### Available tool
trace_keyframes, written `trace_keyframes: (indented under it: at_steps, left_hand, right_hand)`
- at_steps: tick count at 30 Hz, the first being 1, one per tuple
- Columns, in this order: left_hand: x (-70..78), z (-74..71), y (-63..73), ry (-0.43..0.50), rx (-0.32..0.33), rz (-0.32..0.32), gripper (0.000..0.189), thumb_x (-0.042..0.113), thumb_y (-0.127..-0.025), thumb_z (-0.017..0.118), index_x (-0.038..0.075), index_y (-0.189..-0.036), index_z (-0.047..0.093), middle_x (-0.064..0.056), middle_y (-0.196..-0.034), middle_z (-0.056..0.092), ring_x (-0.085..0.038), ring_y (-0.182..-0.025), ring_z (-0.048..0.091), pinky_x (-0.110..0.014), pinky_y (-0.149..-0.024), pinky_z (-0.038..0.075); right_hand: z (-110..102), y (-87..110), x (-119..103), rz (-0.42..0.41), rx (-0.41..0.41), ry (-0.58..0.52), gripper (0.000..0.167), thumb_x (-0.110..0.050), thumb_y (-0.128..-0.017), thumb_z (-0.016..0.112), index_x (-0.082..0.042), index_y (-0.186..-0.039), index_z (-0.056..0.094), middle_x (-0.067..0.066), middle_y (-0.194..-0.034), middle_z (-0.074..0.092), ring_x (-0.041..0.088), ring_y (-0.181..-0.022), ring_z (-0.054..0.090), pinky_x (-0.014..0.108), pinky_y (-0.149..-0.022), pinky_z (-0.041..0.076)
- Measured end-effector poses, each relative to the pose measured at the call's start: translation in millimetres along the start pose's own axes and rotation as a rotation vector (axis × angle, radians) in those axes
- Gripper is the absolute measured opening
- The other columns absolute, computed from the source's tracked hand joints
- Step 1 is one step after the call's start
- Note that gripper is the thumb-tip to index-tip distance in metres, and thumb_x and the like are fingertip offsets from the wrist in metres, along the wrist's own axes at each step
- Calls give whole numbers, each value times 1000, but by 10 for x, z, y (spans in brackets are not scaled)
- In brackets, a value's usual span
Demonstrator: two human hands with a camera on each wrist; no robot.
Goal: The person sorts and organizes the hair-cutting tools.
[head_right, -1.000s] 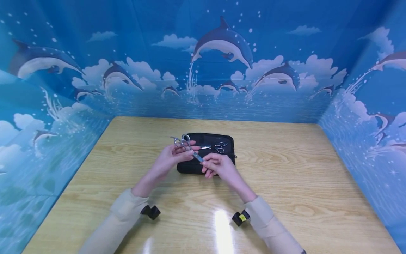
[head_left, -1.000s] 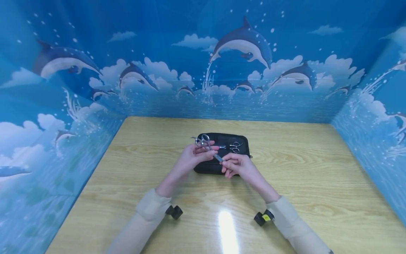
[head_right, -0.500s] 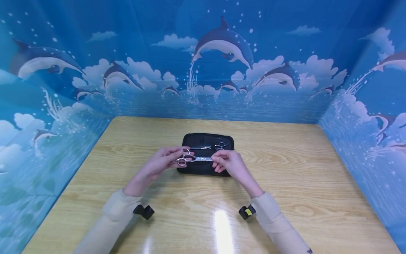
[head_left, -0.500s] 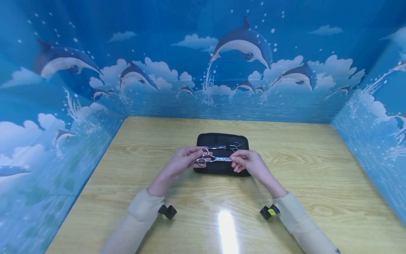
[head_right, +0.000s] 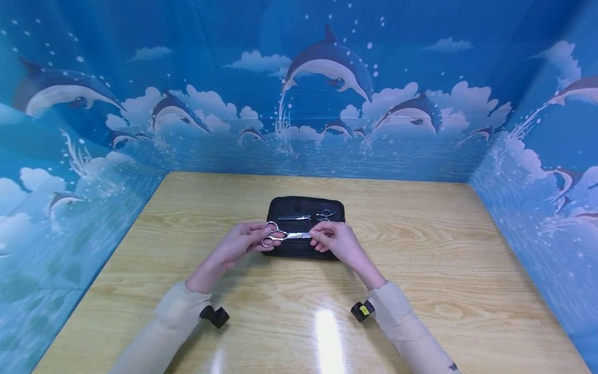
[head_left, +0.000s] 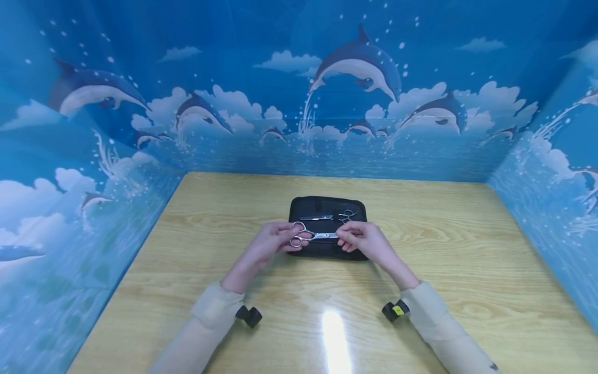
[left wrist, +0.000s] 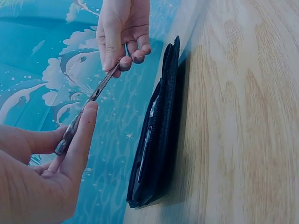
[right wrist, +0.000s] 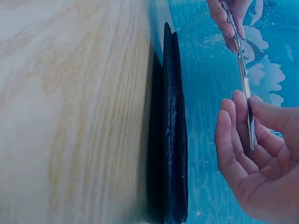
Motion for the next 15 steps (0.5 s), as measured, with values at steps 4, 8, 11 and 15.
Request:
trace_keyframes:
  at_steps: [4,8,11,15]
  left_hand:
    - [-1,-24,-24,8,35,2,31,10,-106,52,-11,-127,59,-25,-121,69,-23,-101,74,-28,-84,60]
    - [10,-44,-38,6,60,3,32,12,-106,53,-10,-128,60,-23,-119,70,-19,-97,74,-28,-84,60]
    - [26,-55,-58,-4,72,5,32,14,-106,55,-9,-127,61,-21,-118,71,-19,-97,74,-30,-86,60]
    - [59,-67,-108,9,87,9,32,15,-105,56,-6,-128,62,-21,-118,72,-18,-96,74,-31,-88,60]
  right_hand:
    - [0,-18,-20,-26,4,5,20,-8,-101,61,7,-113,68,16,-89,73,27,-78,71,39,-72,62]
    - [-9,-30,-41,-29,16,4,21,-8,-101,62,7,-114,68,19,-91,73,30,-80,71,40,-73,62]
    - [-22,-43,-49,-20,32,8,21,-11,-101,63,5,-113,68,21,-93,73,35,-82,71,43,-75,62]
    - [-44,-69,-70,-22,50,6,22,-15,-102,63,3,-114,68,22,-97,73,38,-86,71,46,-77,62]
Point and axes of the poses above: each hand's wrist, its own y-axis away from the middle knuckle, its own z-axis out of the palm, x = y × z, the point moved 6 cm from there along -y, towards the middle knuckle
